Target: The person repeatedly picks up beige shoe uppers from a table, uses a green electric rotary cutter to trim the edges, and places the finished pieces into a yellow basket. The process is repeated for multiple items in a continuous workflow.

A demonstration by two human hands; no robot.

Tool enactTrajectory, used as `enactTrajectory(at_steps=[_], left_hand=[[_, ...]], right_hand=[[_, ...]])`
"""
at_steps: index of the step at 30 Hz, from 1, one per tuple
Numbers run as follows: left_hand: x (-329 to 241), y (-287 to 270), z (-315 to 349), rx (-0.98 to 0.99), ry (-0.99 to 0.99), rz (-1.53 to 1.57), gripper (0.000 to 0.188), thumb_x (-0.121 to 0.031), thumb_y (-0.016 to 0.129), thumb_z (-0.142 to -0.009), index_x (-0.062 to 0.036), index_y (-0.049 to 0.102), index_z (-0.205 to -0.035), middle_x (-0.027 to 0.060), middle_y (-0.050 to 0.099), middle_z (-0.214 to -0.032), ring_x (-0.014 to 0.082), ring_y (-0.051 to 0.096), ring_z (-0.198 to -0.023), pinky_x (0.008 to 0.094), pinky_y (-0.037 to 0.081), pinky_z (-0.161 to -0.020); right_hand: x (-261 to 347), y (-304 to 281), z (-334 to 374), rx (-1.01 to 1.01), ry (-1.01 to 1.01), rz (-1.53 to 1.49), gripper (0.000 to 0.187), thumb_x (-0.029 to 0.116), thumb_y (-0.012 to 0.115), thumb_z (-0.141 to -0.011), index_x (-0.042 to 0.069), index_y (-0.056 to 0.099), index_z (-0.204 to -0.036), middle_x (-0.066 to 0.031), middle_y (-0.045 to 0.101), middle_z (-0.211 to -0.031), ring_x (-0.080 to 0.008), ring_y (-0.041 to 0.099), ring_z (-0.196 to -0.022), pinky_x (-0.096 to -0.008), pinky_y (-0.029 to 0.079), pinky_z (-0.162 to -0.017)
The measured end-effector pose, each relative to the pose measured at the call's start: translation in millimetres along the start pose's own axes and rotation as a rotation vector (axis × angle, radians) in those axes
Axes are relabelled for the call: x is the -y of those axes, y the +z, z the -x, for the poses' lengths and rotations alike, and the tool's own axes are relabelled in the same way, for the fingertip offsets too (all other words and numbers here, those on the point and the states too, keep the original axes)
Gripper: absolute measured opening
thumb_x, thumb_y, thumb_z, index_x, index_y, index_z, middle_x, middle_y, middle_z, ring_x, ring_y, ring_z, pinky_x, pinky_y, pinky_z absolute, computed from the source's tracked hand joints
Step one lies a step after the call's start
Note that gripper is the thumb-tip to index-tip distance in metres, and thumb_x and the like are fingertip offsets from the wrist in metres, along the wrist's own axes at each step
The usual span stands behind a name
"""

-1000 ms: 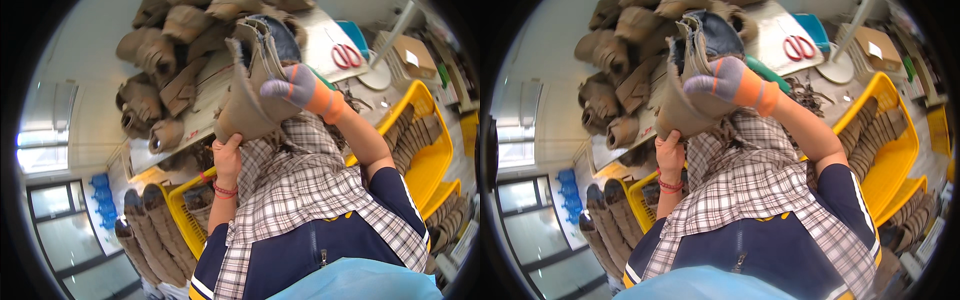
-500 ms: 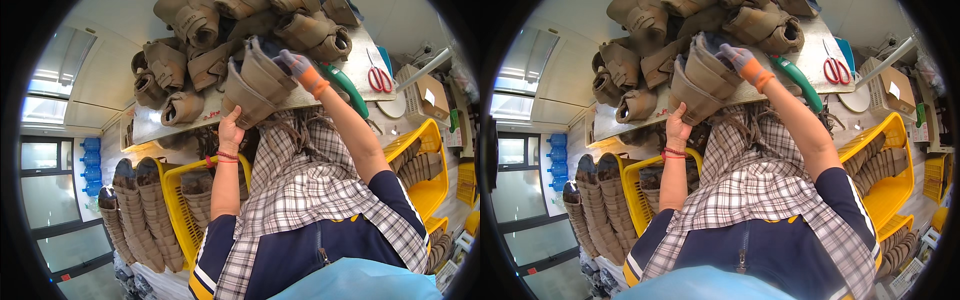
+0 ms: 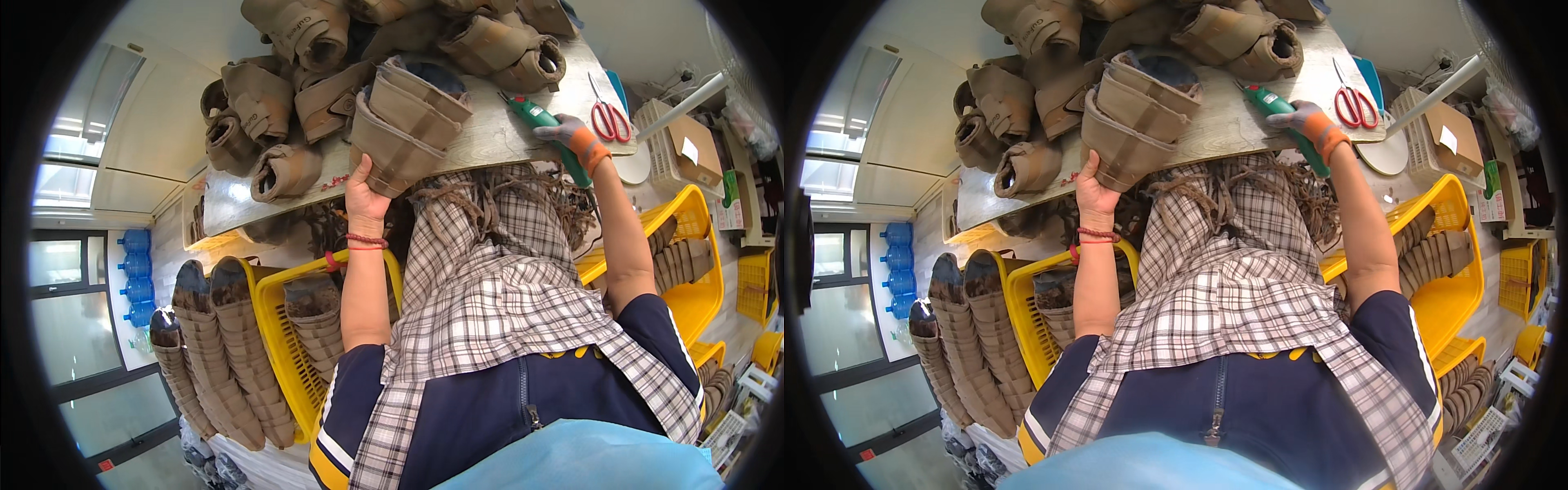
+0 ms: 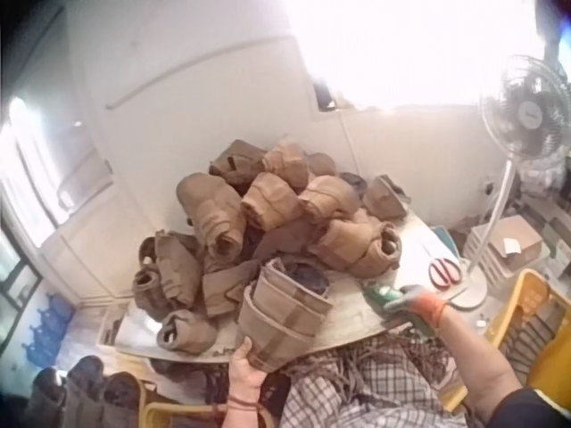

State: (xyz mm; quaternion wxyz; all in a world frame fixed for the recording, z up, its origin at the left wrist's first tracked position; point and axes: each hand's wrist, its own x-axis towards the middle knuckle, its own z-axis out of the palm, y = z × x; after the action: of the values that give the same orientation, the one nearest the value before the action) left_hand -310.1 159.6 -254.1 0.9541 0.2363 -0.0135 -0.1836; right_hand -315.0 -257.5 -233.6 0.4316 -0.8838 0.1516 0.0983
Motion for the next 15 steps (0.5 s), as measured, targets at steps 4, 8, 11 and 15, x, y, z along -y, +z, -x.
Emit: enactTrajectory(at_steps=[4,8,11,15], left_hand=[[-14,3,3,0.003,0.033,0.102,0.047,-0.018,0.061,-0.091,-0.0023,0.046,-0.132,0.0155,0.052,-0.134,0.0336,0.050,-0.122,0.0548,0.041,-0.103],[-25,31,14,-0.085,0.224,-0.522,0.036,-0.023,0.064,-0.090,0.0018,0.055,-0.114,0.0132,0.058,-0.111,0.0257,0.053,-0.098,0.0431,0.044,-0.086],[-19,70,23,-0.294,0.442,-1.600,0.046,-0.032,0.073,-0.084,0.0077,0.058,-0.066,0.0055,0.050,-0.054,0.0125,0.038,-0.054,0.0318,0.037,-0.051],[-35,78,32,-0.442,0.803,-1.631,0.052,-0.034,0.074,-0.083,0.0047,0.049,-0.057,0.0073,0.046,-0.050,0.0132,0.036,-0.050,0.0345,0.035,-0.047]], right_hand=[[2,3,24,0.178,0.081,-0.311,0.056,0.044,0.076,-0.075,-0.002,0.060,-0.104,-0.0066,0.062,-0.082,-0.0143,0.059,-0.064,-0.0268,0.048,-0.056],[-10,18,46,0.131,0.039,-0.454,0.049,0.040,0.073,-0.080,0.001,0.057,-0.106,-0.0033,0.060,-0.078,-0.0105,0.056,-0.061,-0.0245,0.047,-0.055],[-20,22,55,0.093,-0.004,-0.399,0.048,0.037,0.071,-0.084,0.000,0.056,-0.112,-0.0030,0.061,-0.079,-0.0088,0.055,-0.061,-0.0231,0.046,-0.057],[-34,38,62,-0.050,-0.080,-0.320,0.053,0.042,0.071,-0.082,0.000,0.059,-0.113,-0.0022,0.061,-0.078,-0.0088,0.052,-0.057,-0.0244,0.044,-0.052]])
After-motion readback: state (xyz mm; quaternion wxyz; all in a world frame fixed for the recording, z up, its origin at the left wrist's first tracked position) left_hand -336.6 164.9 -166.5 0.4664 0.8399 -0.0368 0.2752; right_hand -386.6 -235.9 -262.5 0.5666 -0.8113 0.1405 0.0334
